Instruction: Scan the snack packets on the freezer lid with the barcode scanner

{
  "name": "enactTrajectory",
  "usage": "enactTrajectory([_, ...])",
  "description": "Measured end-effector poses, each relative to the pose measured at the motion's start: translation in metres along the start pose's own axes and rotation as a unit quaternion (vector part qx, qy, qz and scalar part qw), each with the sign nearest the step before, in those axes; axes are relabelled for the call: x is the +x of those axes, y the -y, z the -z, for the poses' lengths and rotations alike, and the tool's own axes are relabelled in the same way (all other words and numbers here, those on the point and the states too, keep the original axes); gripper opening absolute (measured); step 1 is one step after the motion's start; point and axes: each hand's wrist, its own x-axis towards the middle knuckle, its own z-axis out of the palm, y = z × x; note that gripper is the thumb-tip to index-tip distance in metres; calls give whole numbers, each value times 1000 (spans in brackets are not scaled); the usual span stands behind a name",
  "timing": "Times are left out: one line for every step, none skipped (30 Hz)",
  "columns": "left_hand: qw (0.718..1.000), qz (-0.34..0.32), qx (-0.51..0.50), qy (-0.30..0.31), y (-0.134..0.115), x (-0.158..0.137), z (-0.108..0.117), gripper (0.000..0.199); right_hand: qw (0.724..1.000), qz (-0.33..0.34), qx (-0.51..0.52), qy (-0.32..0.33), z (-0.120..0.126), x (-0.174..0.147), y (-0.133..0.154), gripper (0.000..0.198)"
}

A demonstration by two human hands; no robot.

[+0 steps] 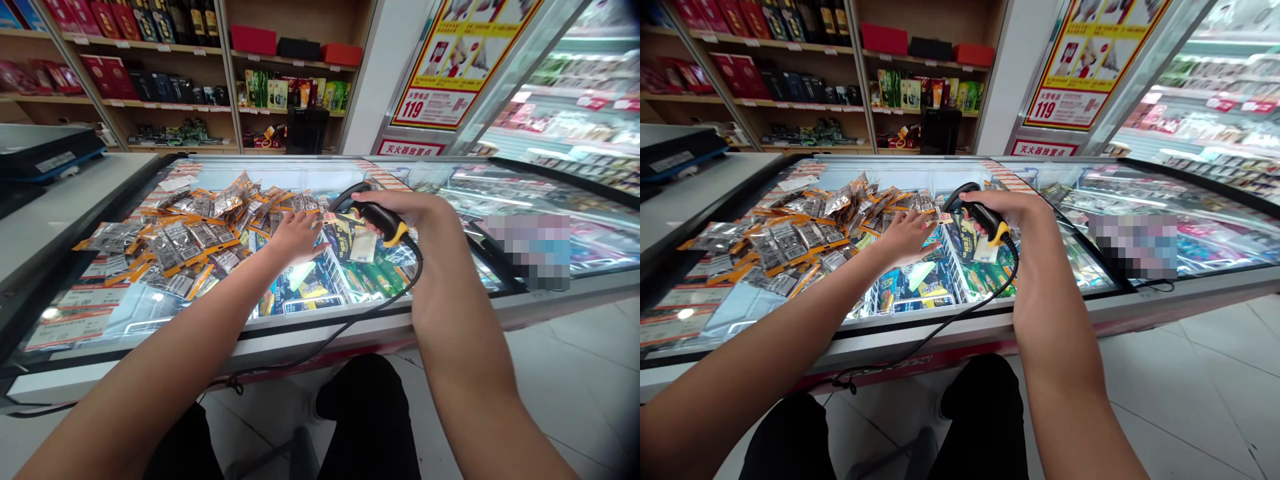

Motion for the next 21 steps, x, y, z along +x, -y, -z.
enactTrajectory([1000,2,-3,-2,0,0,-1,73,1000,-17,10,12,0,0,0,37])
enactTrajectory([1000,4,-5,-4,1,0,-2,72,999,-34,18,23,-1,-1,1,39])
enactTrajectory([1000,5,-6,-6,1,0,-2,72,998,-46,23,33,0,0,1,40])
enactTrajectory([1000,5,-8,-6,1,0,-3,72,998,-49,24,35,0,0,1,40])
enactTrajectory([1000,5,-10,-6,1,0,-3,72,998,-48,22,38,0,1,1,41])
enactTrajectory([1000,5,-12,-5,1,0,-2,72,998,-45,20,41,1,2,0,42])
enactTrajectory([1000,6,-15,-2,1,0,-2,72,998,-42,19,45,1,2,0,43])
enactTrajectory([1000,8,-18,2,1,0,-1,72,998,-39,21,48,2,3,0,43])
enactTrajectory([1000,10,-20,5,1,0,-1,72,998,-37,24,52,2,3,-1,43])
enactTrajectory([1000,13,-21,8,0,0,0,72,997,-36,28,55,2,3,-1,44])
enactTrajectory([1000,14,-21,10,0,0,0,72,997,-35,32,57,2,3,-1,44])
enactTrajectory([1000,15,-21,11,0,0,1,72,997,-36,35,56,2,2,0,44])
enactTrajectory([1000,14,-19,11,0,0,1,72,997,-36,37,55,2,2,0,43])
enactTrajectory([1000,14,-17,12,0,0,1,73,997,-35,37,51,1,1,1,43])
enactTrajectory([1000,13,-16,13,0,0,1,73,998,-34,38,47,1,0,2,43])
enactTrajectory([1000,13,-15,14,0,0,1,74,998,-34,38,40,0,-1,2,42])
enactTrajectory([1000,13,-15,15,0,-1,1,74,998,-35,37,33,0,-2,3,41])
enactTrajectory([1000,15,-16,16,0,-1,1,75,998,-37,36,27,-1,-2,3,40])
enactTrajectory([1000,17,-17,16,0,-1,2,75,998,-39,35,24,-1,-3,4,40])
enactTrajectory([1000,19,-17,16,0,-1,2,75,998,-40,35,23,-1,-3,4,40])
enactTrajectory([1000,21,-16,15,0,-1,2,75,998,-41,36,24,0,-3,3,40])
